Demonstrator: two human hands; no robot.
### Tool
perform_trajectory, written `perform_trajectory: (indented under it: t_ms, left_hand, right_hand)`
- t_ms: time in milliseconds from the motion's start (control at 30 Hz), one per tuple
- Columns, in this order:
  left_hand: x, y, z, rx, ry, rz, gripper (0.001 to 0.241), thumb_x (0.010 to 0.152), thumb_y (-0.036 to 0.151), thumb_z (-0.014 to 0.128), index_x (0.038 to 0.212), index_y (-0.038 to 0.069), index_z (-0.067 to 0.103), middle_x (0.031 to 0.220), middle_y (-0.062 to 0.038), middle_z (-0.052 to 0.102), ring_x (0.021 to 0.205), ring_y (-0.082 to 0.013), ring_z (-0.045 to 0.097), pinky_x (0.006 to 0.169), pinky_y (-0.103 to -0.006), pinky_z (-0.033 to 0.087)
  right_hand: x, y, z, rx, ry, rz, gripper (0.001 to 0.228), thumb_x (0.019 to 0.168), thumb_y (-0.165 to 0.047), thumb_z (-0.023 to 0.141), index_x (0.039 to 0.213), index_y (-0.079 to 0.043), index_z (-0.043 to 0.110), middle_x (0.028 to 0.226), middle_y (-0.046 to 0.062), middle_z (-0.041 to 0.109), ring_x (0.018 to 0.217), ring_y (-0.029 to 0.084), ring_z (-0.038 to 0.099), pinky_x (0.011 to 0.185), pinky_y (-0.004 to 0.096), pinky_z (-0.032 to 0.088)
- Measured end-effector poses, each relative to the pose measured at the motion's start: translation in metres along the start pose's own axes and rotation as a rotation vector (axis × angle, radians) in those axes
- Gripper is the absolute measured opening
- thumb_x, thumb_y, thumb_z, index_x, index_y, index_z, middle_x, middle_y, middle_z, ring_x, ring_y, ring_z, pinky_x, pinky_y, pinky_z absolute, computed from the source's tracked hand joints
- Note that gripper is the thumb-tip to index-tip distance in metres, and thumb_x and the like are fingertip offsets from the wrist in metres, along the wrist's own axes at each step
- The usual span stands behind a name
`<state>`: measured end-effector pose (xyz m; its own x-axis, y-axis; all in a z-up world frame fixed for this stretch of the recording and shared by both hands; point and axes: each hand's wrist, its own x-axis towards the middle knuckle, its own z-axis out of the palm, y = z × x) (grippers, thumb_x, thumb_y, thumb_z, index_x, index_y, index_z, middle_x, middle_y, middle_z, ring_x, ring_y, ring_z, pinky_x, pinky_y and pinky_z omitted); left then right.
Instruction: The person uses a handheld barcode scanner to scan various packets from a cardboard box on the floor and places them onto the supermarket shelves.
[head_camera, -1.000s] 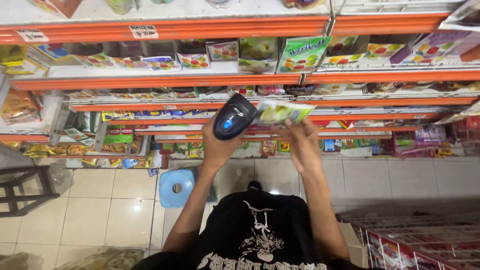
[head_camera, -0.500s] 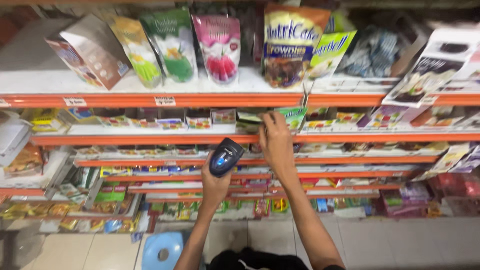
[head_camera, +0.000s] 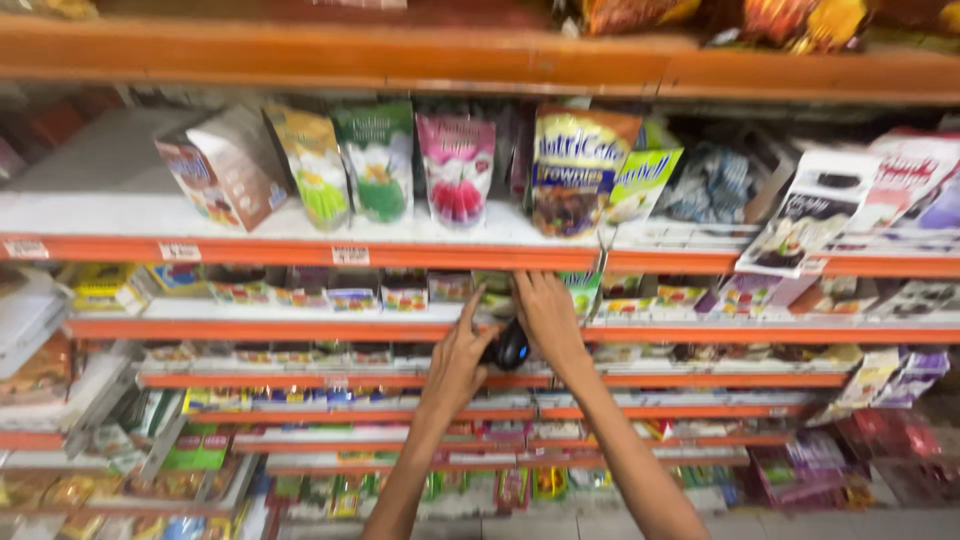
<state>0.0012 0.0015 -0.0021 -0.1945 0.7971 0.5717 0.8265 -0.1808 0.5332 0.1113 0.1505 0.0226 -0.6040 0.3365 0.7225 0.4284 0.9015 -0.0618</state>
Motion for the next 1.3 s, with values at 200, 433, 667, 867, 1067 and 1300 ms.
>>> perform_trajectory:
  t_ms: [200,433,667,867,1067,1300]
  left_hand:
    - [0.005,-0.019,0.013,0.029,-0.117,-0.026,0.060,0.062,-0.016,0.066,0.119,0.003,0.064,0.155,-0.015,0.042,0.105,-0.0388,0.068,0.093,-0.0489,0.054]
    - [0.004,-0.028,0.015,0.020,-0.069,0.058,0.063,0.058,-0.016,0.069,0.118,0.001,0.066,0.153,-0.020,0.039,0.115,-0.0434,0.063,0.091,-0.0491,0.054]
    - [0.007,-0.017,0.010,0.022,-0.231,-0.092,0.069,0.060,-0.019,0.065,0.123,0.009,0.066,0.160,-0.018,0.031,0.105,-0.0357,0.068,0.093,-0.0473,0.055]
    - [-0.016,-0.020,0.012,-0.013,-0.054,0.092,0.064,0.053,-0.012,0.072,0.115,0.003,0.065,0.153,-0.022,0.041,0.097,-0.0382,0.064,0.086,-0.0516,0.053]
    - [-0.089,-0.042,0.094,-0.598,-0.148,-0.270,0.036,0.081,0.001,0.074,0.116,0.000,0.068,0.106,-0.015,0.070,0.097,-0.0314,0.066,0.087,-0.0406,0.055]
    - [-0.209,0.011,0.151,-0.824,-0.882,-0.405,0.038,0.088,0.003,0.074,0.124,-0.003,0.062,0.110,-0.013,0.072,0.101,-0.0229,0.069,0.090,-0.0383,0.056]
  right_hand:
    - [0.004,0.025,0.030,-0.058,-0.216,0.064,0.016,0.093,-0.019,0.065,0.085,-0.004,0.065,0.075,0.018,0.065,0.077,0.039,0.066,0.073,0.051,0.050]
    - [0.003,0.032,0.060,0.024,-0.058,0.084,0.007,0.086,-0.009,0.069,0.087,-0.004,0.064,0.069,0.019,0.064,0.069,0.041,0.064,0.062,0.053,0.049]
    - [0.016,0.010,0.028,0.019,0.066,-0.090,0.030,0.069,-0.003,0.061,0.098,-0.001,0.066,0.083,0.023,0.067,0.082,0.044,0.065,0.072,0.051,0.051]
    - [-0.008,-0.025,-0.037,0.388,-0.147,0.115,0.022,0.097,-0.012,0.059,0.114,0.000,0.066,0.108,0.022,0.068,0.105,0.042,0.061,0.096,0.050,0.046]
    - [-0.163,-0.044,-0.041,0.862,-0.009,0.706,0.037,0.103,-0.021,0.054,0.135,-0.005,0.064,0.130,0.013,0.070,0.128,0.025,0.062,0.111,0.040,0.044]
    - [-0.335,-0.161,-0.073,1.110,-0.064,1.473,0.122,0.083,-0.031,0.084,0.162,-0.012,-0.006,0.131,0.018,0.056,0.120,0.027,0.058,0.106,0.040,0.044]
